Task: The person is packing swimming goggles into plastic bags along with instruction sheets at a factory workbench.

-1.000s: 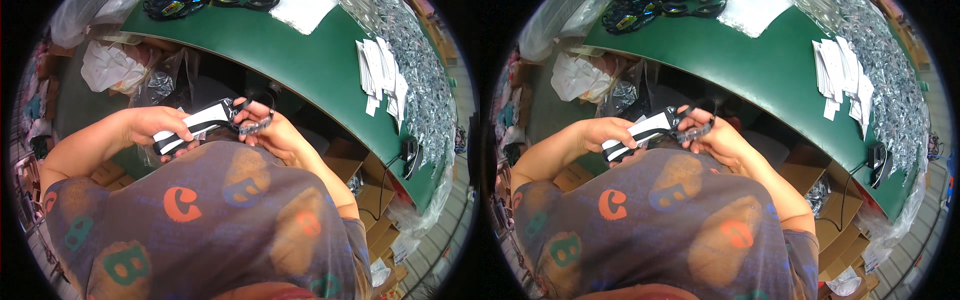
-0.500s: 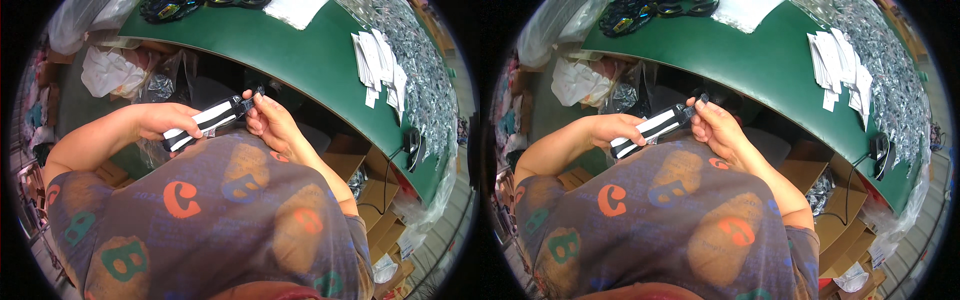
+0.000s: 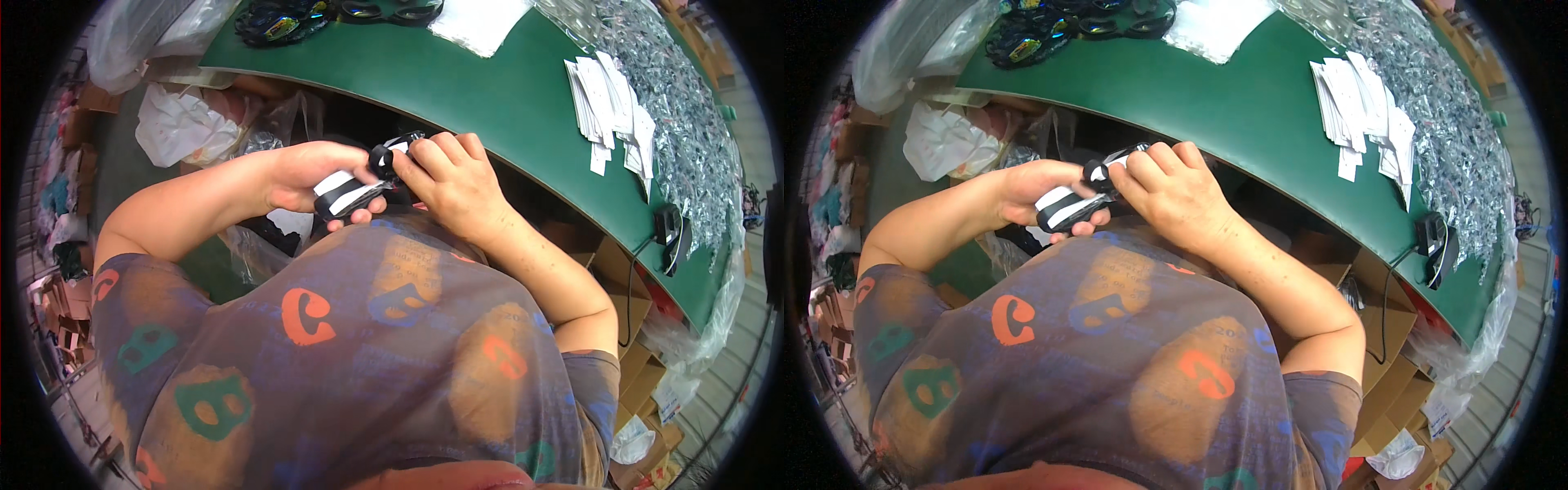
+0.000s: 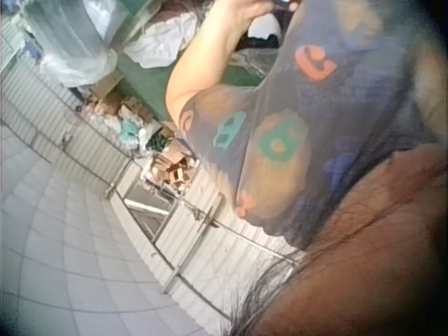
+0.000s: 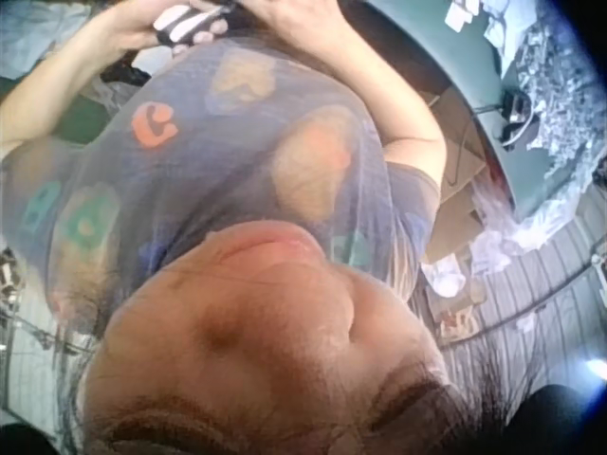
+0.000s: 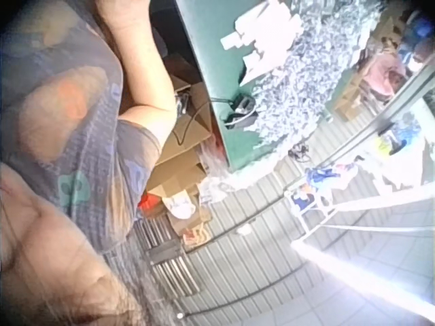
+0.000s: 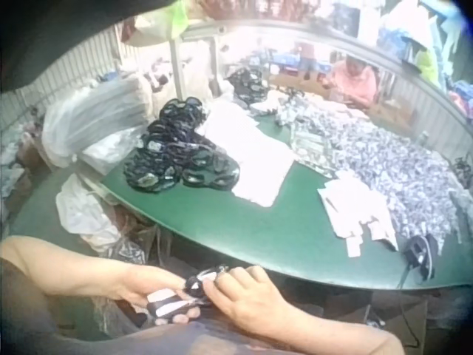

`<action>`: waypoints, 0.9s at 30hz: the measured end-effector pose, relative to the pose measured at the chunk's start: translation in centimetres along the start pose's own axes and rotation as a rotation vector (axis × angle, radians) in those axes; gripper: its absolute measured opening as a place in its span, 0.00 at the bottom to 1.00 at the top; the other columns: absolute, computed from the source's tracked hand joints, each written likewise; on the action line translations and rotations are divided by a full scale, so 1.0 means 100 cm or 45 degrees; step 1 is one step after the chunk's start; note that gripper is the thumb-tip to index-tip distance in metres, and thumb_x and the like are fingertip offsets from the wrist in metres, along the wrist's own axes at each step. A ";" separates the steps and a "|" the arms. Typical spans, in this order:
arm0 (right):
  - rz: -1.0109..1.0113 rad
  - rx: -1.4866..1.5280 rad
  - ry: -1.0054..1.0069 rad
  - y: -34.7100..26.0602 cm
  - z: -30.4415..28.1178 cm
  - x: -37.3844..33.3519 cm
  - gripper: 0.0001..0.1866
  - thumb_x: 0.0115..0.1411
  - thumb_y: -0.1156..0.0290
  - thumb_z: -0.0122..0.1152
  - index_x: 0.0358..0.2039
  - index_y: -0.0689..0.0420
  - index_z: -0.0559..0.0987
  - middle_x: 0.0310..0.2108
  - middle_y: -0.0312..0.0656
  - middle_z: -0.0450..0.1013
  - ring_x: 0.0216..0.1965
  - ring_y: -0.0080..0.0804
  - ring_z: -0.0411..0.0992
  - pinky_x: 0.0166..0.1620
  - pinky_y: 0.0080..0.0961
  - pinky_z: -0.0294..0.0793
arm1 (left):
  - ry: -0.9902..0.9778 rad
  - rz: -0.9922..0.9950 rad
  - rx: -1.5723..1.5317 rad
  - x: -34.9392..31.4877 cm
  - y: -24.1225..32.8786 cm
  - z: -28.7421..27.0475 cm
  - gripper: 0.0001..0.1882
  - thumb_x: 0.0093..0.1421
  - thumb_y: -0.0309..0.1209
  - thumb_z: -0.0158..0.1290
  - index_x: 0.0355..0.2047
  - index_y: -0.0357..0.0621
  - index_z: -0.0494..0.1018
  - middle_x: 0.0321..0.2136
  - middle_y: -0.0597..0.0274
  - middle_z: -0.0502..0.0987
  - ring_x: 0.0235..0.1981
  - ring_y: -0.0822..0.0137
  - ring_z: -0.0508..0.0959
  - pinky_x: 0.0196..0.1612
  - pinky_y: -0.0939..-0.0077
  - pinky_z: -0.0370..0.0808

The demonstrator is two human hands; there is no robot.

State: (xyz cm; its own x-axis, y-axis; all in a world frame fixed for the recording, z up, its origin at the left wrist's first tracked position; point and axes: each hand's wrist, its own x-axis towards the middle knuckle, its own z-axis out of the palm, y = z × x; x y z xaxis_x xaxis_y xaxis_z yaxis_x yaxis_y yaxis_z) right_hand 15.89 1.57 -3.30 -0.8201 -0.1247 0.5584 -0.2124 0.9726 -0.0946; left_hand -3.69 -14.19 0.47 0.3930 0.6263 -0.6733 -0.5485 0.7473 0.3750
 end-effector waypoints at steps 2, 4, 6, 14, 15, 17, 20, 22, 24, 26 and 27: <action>-0.013 -0.054 -0.021 0.003 -0.006 0.004 0.16 0.54 0.67 0.59 0.44 0.52 0.79 0.33 0.32 0.65 0.37 0.28 0.67 0.41 0.28 0.65 | -0.081 0.036 -0.112 0.003 0.002 0.001 0.25 0.71 0.51 0.41 0.49 0.39 0.70 0.36 0.54 0.80 0.32 0.61 0.82 0.22 0.72 0.80; -0.027 -0.105 -0.037 0.005 -0.009 0.007 0.14 0.54 0.67 0.59 0.42 0.52 0.79 0.32 0.32 0.64 0.36 0.28 0.67 0.41 0.29 0.64 | -0.079 0.014 -0.180 0.002 0.008 0.007 0.30 0.71 0.58 0.38 0.51 0.41 0.69 0.35 0.54 0.80 0.32 0.60 0.82 0.22 0.72 0.80; -0.018 -0.131 -0.082 0.006 -0.010 0.008 0.15 0.55 0.67 0.59 0.43 0.52 0.79 0.32 0.32 0.65 0.37 0.29 0.67 0.42 0.29 0.64 | -0.069 0.029 -0.121 0.004 0.010 0.008 0.29 0.72 0.57 0.40 0.49 0.41 0.70 0.35 0.56 0.80 0.31 0.64 0.82 0.22 0.72 0.80; 0.121 0.043 -0.281 0.012 -0.054 0.028 0.33 0.50 0.66 0.69 0.59 0.55 0.75 0.56 0.42 0.72 0.59 0.41 0.69 0.60 0.41 0.65 | -0.118 0.042 -0.017 0.008 0.005 -0.012 0.16 0.67 0.34 0.53 0.48 0.34 0.71 0.39 0.53 0.81 0.33 0.66 0.85 0.21 0.73 0.83; 0.068 0.018 -0.326 0.007 -0.054 0.027 0.32 0.51 0.65 0.68 0.59 0.55 0.75 0.62 0.45 0.69 0.67 0.42 0.64 0.69 0.46 0.59 | -0.194 -0.036 0.028 0.013 0.006 -0.015 0.16 0.68 0.35 0.52 0.48 0.33 0.72 0.40 0.51 0.81 0.34 0.64 0.86 0.20 0.74 0.83; 0.006 0.117 -0.304 0.001 -0.035 0.021 0.28 0.57 0.67 0.59 0.58 0.60 0.74 0.60 0.49 0.71 0.66 0.45 0.65 0.69 0.53 0.59 | -0.254 0.016 0.120 0.025 0.012 -0.005 0.16 0.69 0.35 0.49 0.49 0.34 0.73 0.43 0.47 0.81 0.35 0.60 0.86 0.20 0.74 0.83; 0.211 0.311 -0.170 0.006 -0.018 0.013 0.23 0.49 0.72 0.66 0.48 0.59 0.75 0.36 0.41 0.73 0.40 0.41 0.75 0.48 0.40 0.75 | -0.389 -0.081 0.040 0.040 0.018 -0.009 0.23 0.70 0.41 0.44 0.55 0.34 0.69 0.46 0.39 0.80 0.35 0.52 0.86 0.22 0.71 0.84; 0.299 0.359 -0.201 0.004 -0.021 0.006 0.22 0.47 0.73 0.67 0.45 0.58 0.75 0.35 0.42 0.74 0.38 0.42 0.76 0.42 0.38 0.74 | -0.447 -0.107 0.059 0.047 0.021 0.001 0.28 0.71 0.47 0.40 0.55 0.32 0.70 0.46 0.36 0.81 0.30 0.52 0.86 0.22 0.71 0.84; 0.456 0.422 -0.270 0.013 -0.029 -0.003 0.22 0.47 0.74 0.69 0.44 0.58 0.75 0.36 0.46 0.76 0.41 0.49 0.76 0.44 0.42 0.75 | -0.423 -0.033 0.292 0.047 0.040 0.012 0.35 0.71 0.57 0.37 0.54 0.33 0.72 0.42 0.38 0.82 0.29 0.53 0.86 0.22 0.72 0.84; 0.757 0.505 -0.093 0.024 -0.043 -0.018 0.24 0.46 0.73 0.71 0.45 0.59 0.75 0.41 0.53 0.78 0.46 0.56 0.76 0.48 0.45 0.76 | -0.292 0.300 0.604 0.052 0.059 0.018 0.43 0.69 0.68 0.33 0.55 0.37 0.73 0.39 0.42 0.83 0.30 0.57 0.86 0.26 0.71 0.83; 0.939 0.551 -0.019 0.031 -0.051 -0.028 0.23 0.50 0.72 0.72 0.45 0.60 0.75 0.40 0.54 0.77 0.44 0.58 0.76 0.46 0.43 0.76 | -0.084 0.559 0.707 0.062 0.070 0.017 0.37 0.72 0.62 0.36 0.55 0.38 0.73 0.38 0.48 0.83 0.32 0.62 0.85 0.31 0.72 0.82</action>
State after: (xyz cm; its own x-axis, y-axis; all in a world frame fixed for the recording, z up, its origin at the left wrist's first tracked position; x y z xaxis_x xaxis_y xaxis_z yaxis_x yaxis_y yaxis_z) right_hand 20.21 5.89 -0.98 -0.8347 0.5051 0.2197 0.1966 0.6458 -0.7378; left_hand -3.86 -4.77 -0.01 0.2751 0.8945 -0.3524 -0.2161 0.4147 0.8840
